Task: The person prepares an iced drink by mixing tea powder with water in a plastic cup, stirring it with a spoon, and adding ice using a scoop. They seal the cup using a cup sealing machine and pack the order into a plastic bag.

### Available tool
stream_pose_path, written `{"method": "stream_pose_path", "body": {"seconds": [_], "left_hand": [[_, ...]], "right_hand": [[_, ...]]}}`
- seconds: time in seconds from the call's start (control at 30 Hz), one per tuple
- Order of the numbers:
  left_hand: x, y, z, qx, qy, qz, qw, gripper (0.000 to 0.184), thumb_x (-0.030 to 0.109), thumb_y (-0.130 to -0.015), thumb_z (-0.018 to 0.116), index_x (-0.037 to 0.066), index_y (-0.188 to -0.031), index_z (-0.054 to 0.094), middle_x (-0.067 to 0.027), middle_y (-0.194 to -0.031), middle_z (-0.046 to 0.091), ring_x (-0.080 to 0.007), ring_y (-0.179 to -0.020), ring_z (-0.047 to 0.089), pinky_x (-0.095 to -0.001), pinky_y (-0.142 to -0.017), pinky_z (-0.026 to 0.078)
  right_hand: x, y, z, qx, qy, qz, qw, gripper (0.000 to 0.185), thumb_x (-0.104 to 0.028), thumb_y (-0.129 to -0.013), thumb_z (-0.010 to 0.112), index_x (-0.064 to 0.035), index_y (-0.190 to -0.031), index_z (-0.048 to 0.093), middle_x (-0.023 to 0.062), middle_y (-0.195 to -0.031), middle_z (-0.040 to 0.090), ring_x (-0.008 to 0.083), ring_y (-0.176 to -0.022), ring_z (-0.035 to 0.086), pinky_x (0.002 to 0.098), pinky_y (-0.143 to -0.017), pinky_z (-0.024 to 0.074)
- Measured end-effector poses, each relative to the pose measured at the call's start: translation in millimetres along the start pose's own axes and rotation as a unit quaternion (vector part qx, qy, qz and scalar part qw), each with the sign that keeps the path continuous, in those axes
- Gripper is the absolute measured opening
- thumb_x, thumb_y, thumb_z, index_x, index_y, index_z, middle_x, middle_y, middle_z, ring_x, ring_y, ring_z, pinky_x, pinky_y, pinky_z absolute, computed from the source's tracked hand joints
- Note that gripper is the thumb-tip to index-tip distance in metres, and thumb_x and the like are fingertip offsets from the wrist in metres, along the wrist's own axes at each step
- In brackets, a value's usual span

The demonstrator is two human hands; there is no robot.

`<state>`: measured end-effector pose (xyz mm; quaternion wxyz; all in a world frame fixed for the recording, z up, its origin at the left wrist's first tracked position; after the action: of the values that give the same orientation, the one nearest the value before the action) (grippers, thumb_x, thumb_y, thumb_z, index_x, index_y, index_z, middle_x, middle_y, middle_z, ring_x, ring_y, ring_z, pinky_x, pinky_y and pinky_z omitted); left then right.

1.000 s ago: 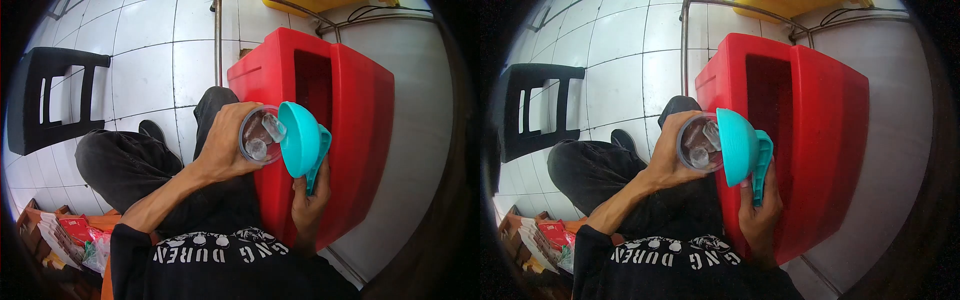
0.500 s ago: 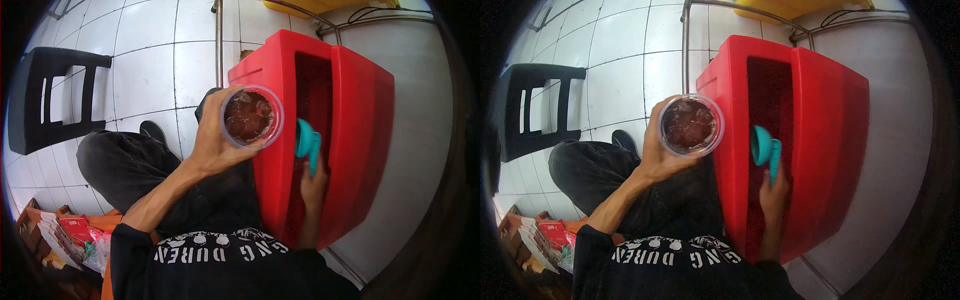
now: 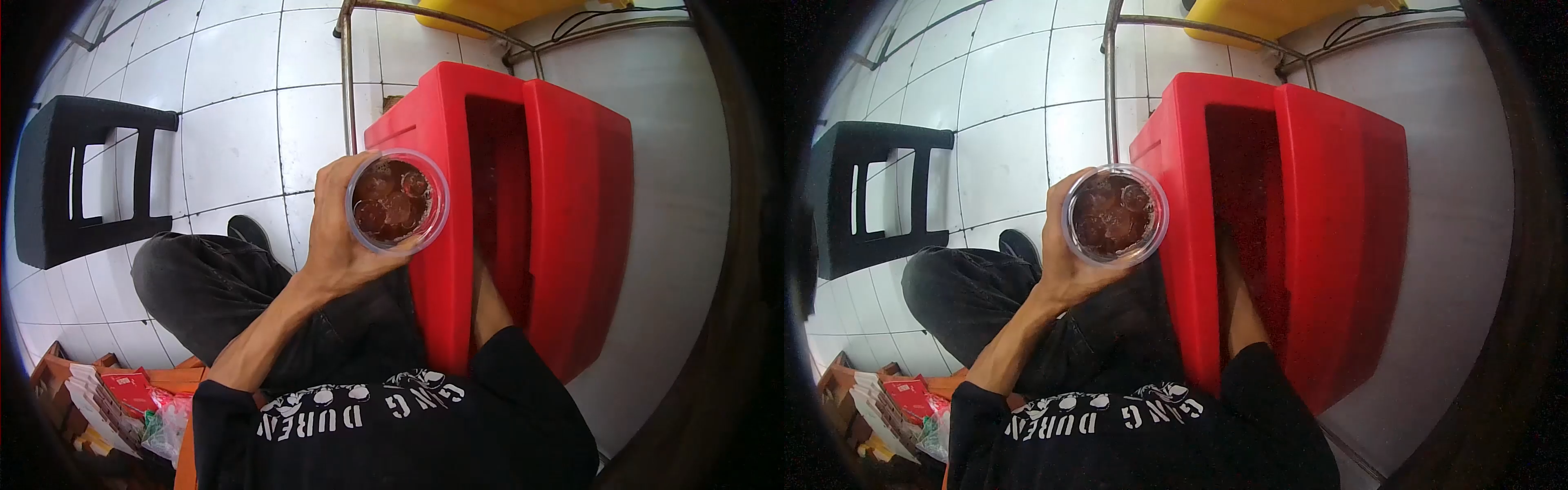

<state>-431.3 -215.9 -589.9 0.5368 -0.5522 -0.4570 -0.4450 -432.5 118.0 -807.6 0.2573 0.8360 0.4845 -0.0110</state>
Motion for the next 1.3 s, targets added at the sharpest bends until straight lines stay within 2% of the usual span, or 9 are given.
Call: {"method": "stream_pose_path", "body": {"seconds": [0.23,0.47,0.57,0.67,0.87,1.07,1.13,1.2,1.3], "left_hand": [[3,-1,-2,-0.004,-0.019,0.012,1.0,0.085,0.017,-0.057,0.086,0.0,-0.128,0.042,-0.0153,-0.12,0.048,-0.0313,-0.113,0.045,-0.0396,-0.097,0.039],[4,-4,-3,0.012,-0.028,0.03,0.999,0.083,0.017,-0.057,0.086,-0.001,-0.126,0.044,-0.0147,-0.117,0.05,-0.0311,-0.11,0.047,-0.0393,-0.095,0.039],[3,-4,2,0.005,-0.034,0.024,0.999,0.083,0.017,-0.056,0.086,0.0,-0.126,0.044,-0.0145,-0.116,0.05,-0.0312,-0.11,0.047,-0.0395,-0.095,0.039],[2,-1,6,-0.005,-0.037,0.019,0.999,0.083,0.017,-0.056,0.086,0.0,-0.126,0.044,-0.0145,-0.116,0.05,-0.0313,-0.11,0.047,-0.0396,-0.096,0.039],[-5,2,8,-0.012,-0.008,0.014,1.0,0.083,0.016,-0.056,0.086,0.001,-0.126,0.044,-0.0144,-0.118,0.05,-0.0321,-0.109,0.049,-0.04,-0.095,0.04],[5,-1,7,-0.007,-0.048,0.051,0.998,0.082,0.015,-0.054,0.086,0.002,-0.124,0.046,-0.0147,-0.116,0.053,-0.034,-0.107,0.05,-0.0415,-0.093,0.04],[2,0,7,-0.007,-0.064,0.057,0.996,0.081,0.016,-0.055,0.085,0.003,-0.124,0.045,-0.0147,-0.117,0.053,-0.0339,-0.107,0.05,-0.0417,-0.093,0.04],[-1,2,13,-0.045,-0.066,0.073,0.994,0.088,0.017,-0.059,0.088,0.0,-0.129,0.038,-0.0139,-0.119,0.045,-0.0256,-0.11,0.052,-0.0345,-0.095,0.044],[1,2,14,-0.053,-0.061,0.078,0.994,0.088,0.017,-0.059,0.088,0.0,-0.129,0.038,-0.0137,-0.118,0.045,-0.0261,-0.11,0.051,-0.0353,-0.095,0.043]], "right_hand": [[-28,22,-4,-0.01,-0.12,-0.024,0.992,0.027,-0.021,-0.096,0.052,-0.0022,-0.115,0.054,0.0003,-0.073,0.049,0.0088,-0.057,0.043,0.0239,-0.052,0.0387],[-45,81,-65,-0.078,-0.377,0.001,0.923,0.024,-0.024,-0.095,0.053,-0.0027,-0.107,0.058,-0.0021,-0.068,0.045,0.0072,-0.053,0.04,0.022,-0.049,0.0362],[-51,112,-100,-0.128,-0.417,0.029,0.899,0.046,-0.025,-0.094,0.053,0.0009,-0.131,0.044,0.0089,-0.089,0.057,0.0126,-0.063,0.049,0.0247,-0.054,0.0419],[-65,144,-130,-0.12,-0.474,0.033,0.872,0.035,-0.021,-0.094,0.053,-0.0011,-0.122,0.049,0.0031,-0.075,0.05,0.0062,-0.053,0.042,0.0202,-0.045,0.0337],[-90,185,-174,-0.081,-0.462,-0.002,0.883,0.018,-0.016,-0.093,0.055,-0.0026,-0.106,0.055,-0.0001,-0.07,0.045,0.0065,-0.051,0.043,0.0221,-0.044,0.0345],[-114,210,-189,-0.103,-0.373,-0.072,0.919,0.028,-0.017,-0.093,0.057,0.0013,-0.114,0.053,0.0017,-0.075,0.051,0.0067,-0.053,0.044,0.0219,-0.046,0.0363],[-124,217,-199,-0.063,-0.274,-0.074,0.957,0.028,-0.017,-0.093,0.057,-0.0002,-0.114,0.054,0.0009,-0.073,0.051,0.0061,-0.054,0.045,0.0219,-0.047,0.0368],[-126,217,-201,-0.07,-0.267,-0.078,0.958,0.027,-0.017,-0.093,0.057,-0.0007,-0.114,0.055,0.0004,-0.072,0.051,0.0057,-0.054,0.045,0.0219,-0.048,0.0369],[-126,214,-198,-0.094,-0.274,-0.075,0.954,0.026,-0.018,-0.093,0.057,-0.0007,-0.113,0.055,0.0005,-0.07,0.05,0.0058,-0.054,0.045,0.0222,-0.047,0.0366]]}}
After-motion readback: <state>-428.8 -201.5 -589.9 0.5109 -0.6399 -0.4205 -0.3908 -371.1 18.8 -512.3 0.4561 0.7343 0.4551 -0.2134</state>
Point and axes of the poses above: each hand's wrist, its own y-axis away from the middle knuckle, its own z-axis out of the palm, x = y × z, the point moved 6 cm from there along -y, towards the middle knuckle
